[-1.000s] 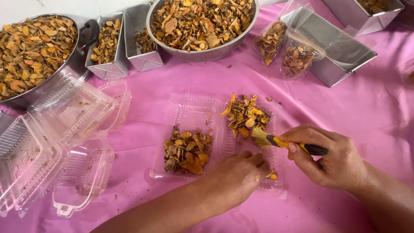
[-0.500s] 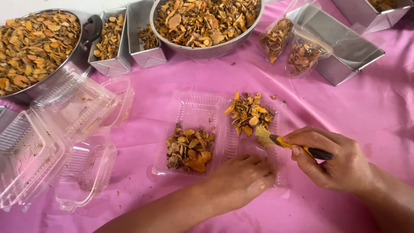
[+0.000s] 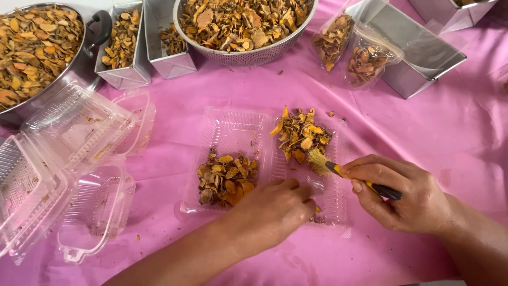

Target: Packaging dried tea leaves into plastic containers and small bags using a brush and hands.

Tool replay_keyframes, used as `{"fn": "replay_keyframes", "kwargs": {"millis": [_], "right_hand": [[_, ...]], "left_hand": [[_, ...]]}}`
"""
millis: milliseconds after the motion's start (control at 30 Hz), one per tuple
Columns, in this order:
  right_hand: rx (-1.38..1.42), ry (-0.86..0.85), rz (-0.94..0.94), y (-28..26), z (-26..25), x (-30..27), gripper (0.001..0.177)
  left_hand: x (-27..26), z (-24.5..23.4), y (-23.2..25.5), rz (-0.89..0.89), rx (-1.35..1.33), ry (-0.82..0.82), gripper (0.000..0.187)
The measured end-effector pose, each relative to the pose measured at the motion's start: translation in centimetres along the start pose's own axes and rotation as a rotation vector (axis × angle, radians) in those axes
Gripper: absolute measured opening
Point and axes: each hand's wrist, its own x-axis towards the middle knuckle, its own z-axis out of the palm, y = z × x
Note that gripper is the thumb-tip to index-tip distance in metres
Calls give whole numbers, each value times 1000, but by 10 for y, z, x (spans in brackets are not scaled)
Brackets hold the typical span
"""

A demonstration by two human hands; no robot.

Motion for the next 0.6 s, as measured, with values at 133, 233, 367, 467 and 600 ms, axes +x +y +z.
{"fn": "replay_keyframes", "kwargs": {"millis": [133, 233, 367, 467, 600], "right_hand": [[-23, -21, -17, 0, -2, 1, 21], [-37, -19, -21, 0, 0, -2, 22], [-14, 0, -21, 2, 1, -1, 23], [-10, 3, -18, 1, 2, -1, 22], [-31, 1, -27, 1, 2, -1, 21]], "left_hand": [[-7, -11, -5, -19, -115, -44, 31], [-10, 1, -4, 8, -100, -62, 51], [-8, 11, -9, 49, -61, -134, 57], [-2, 7, -7, 17, -109, -244, 63], [1, 4, -1, -36, -84, -205, 47]]}}
